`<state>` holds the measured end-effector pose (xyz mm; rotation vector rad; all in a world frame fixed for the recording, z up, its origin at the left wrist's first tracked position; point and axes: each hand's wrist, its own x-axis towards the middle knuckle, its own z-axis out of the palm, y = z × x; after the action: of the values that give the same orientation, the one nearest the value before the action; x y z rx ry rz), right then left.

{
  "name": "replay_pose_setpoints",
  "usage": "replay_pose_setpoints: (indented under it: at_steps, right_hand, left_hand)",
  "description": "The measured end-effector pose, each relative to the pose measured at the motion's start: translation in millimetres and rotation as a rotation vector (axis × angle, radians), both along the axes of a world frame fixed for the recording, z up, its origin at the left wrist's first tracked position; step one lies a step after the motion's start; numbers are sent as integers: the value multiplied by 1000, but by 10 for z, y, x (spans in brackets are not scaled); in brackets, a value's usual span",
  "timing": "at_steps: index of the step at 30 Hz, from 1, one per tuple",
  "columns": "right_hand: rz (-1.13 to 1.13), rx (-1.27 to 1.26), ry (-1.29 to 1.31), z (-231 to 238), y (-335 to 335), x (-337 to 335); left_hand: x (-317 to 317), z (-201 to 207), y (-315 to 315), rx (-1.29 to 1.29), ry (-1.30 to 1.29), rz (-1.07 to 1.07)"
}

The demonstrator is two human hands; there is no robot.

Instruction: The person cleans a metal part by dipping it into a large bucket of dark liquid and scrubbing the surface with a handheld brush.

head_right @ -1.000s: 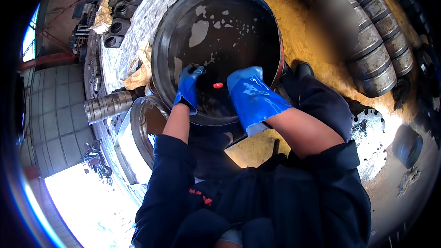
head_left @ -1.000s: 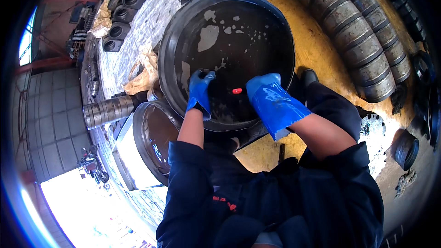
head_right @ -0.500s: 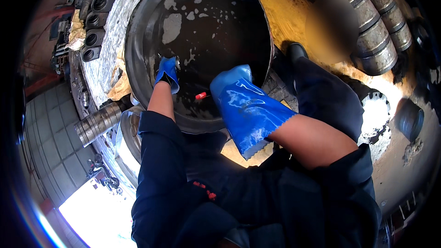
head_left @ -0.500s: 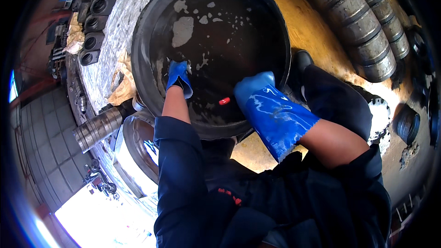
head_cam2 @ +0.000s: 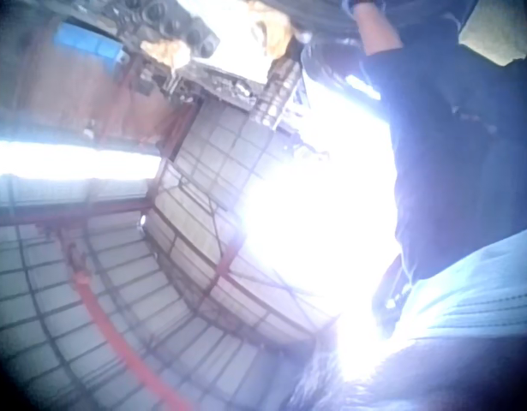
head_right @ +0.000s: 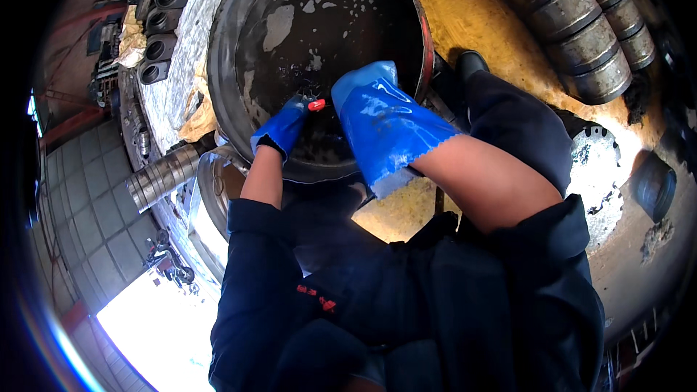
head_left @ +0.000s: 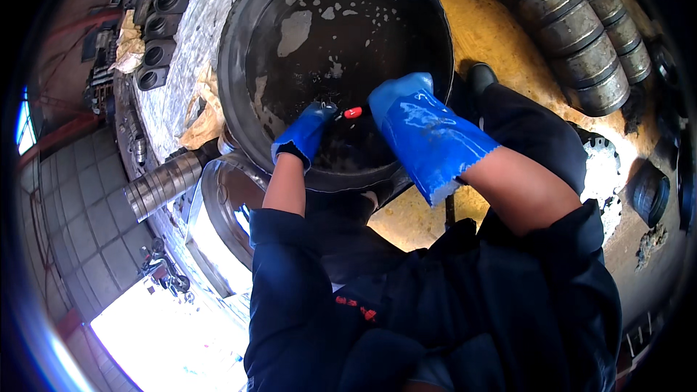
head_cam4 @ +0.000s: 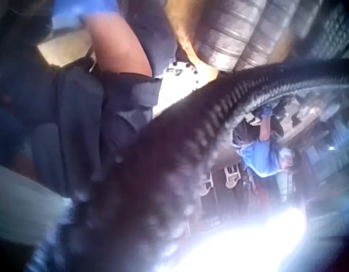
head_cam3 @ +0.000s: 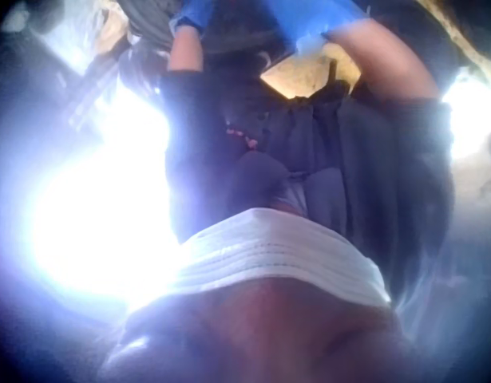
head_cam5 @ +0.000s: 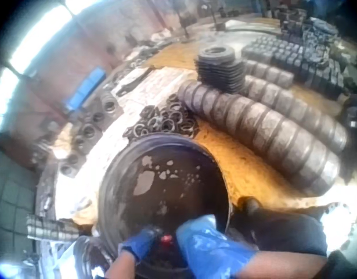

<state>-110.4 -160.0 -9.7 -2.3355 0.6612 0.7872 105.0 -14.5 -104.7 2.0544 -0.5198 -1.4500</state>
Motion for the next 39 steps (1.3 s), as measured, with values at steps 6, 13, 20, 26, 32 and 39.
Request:
replay_pose_setpoints:
  at_steps: [6,13,20,26,32,39]
  right_hand:
    - [-57,-14,-3,24,-145,-62]
    - [-286,-82,-92,38,-301,-12]
    - [-418,-191,-118,126,-407,-124]
    - [-324,-106,-133,154,-330,139]
    - [-390,-118,-132,46,-451,8]
    - [-376,-78,-132,90,-457,-32]
  left_hand:
    - [-29,-433,-70,-21,-90,-203]
    - [-206,-538,-448,185,-621,-632]
    - [-254,-594,-702,306,-721,-888]
    - [71,-528,-257,383,-786,-828]
    - [-560,163,-303,244,-940,-803]
    - [-423,15,115,60,-282,-190]
